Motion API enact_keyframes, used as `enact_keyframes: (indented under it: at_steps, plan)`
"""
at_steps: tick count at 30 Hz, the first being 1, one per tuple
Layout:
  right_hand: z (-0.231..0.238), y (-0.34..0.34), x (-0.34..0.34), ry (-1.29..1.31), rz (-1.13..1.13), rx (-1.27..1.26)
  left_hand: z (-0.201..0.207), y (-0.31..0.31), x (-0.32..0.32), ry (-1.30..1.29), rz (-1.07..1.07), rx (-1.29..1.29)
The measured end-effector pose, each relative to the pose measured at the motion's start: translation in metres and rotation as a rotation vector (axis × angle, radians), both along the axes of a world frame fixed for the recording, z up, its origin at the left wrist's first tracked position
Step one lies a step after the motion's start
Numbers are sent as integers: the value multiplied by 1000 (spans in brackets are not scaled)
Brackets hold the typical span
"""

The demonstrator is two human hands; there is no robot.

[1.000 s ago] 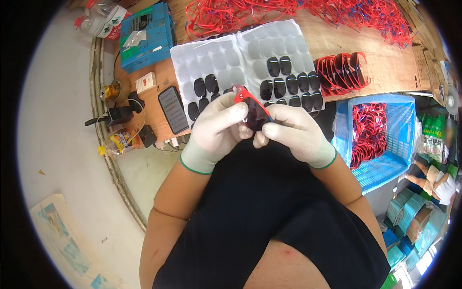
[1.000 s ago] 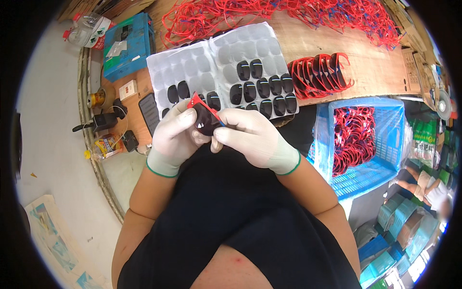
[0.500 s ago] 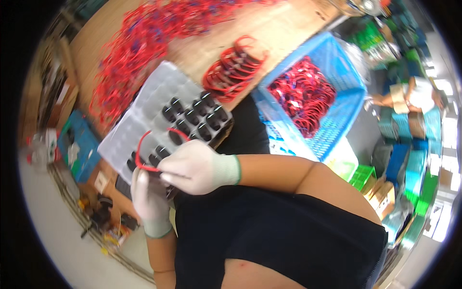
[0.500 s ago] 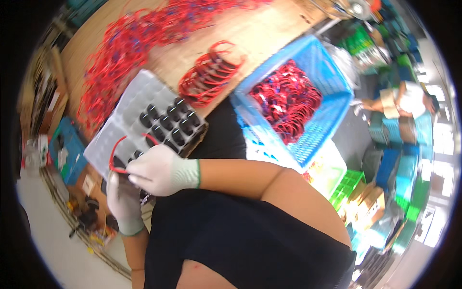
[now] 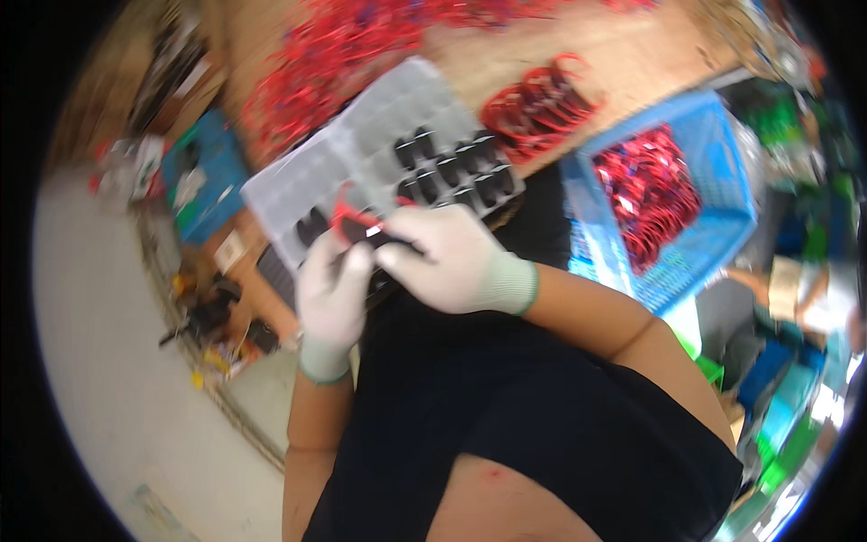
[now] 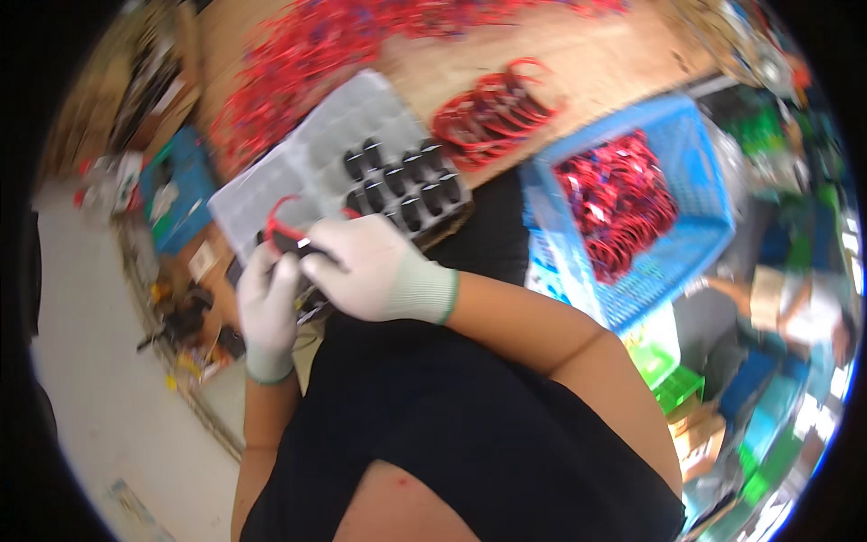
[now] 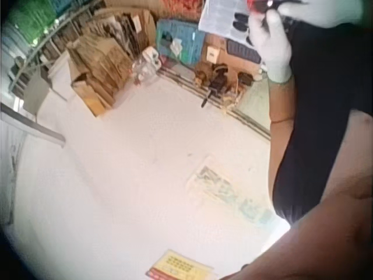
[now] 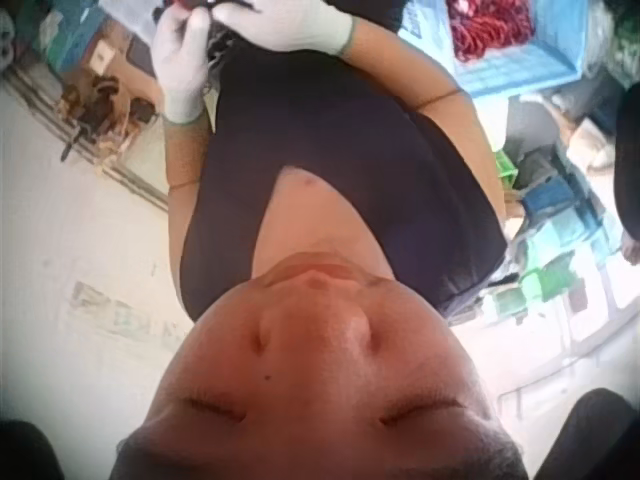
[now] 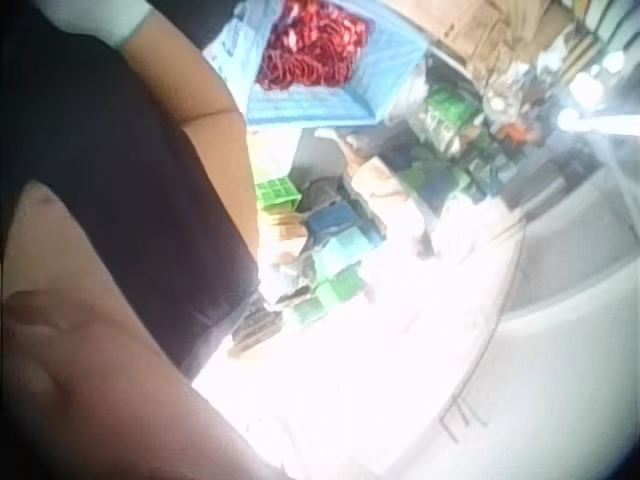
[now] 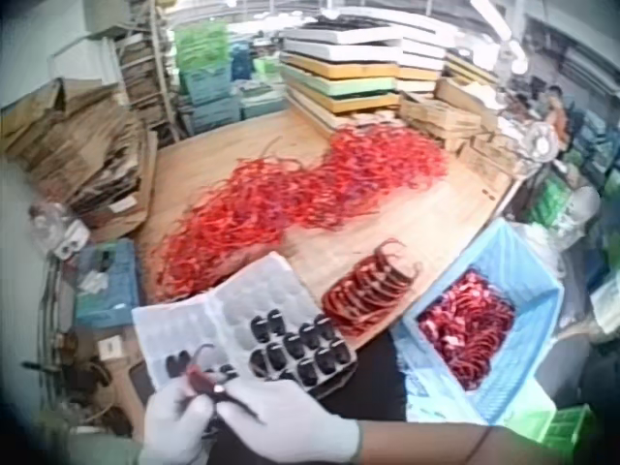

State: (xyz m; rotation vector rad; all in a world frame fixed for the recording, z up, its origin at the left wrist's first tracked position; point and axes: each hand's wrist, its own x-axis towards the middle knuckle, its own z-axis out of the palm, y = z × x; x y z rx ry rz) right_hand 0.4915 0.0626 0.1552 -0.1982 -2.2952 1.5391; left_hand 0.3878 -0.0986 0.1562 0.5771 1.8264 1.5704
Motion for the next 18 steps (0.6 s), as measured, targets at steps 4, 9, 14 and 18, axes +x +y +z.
enact_keyframes:
  at_steps: [4, 9, 14, 18]
  plan:
    - [17, -6, -6, -162, 15, -311, 11, 9, 3, -59, 24, 52]
    - [27, -4, -12, -138, -20, -297, 17, 17, -6, -181, 14, 54]
    - [14, -2, -11, 40, -30, -118, 14, 17, -6, -231, -18, 102]
    - [13, 5, -7, -205, 107, -584, 10, 17, -8, -110, -53, 137]
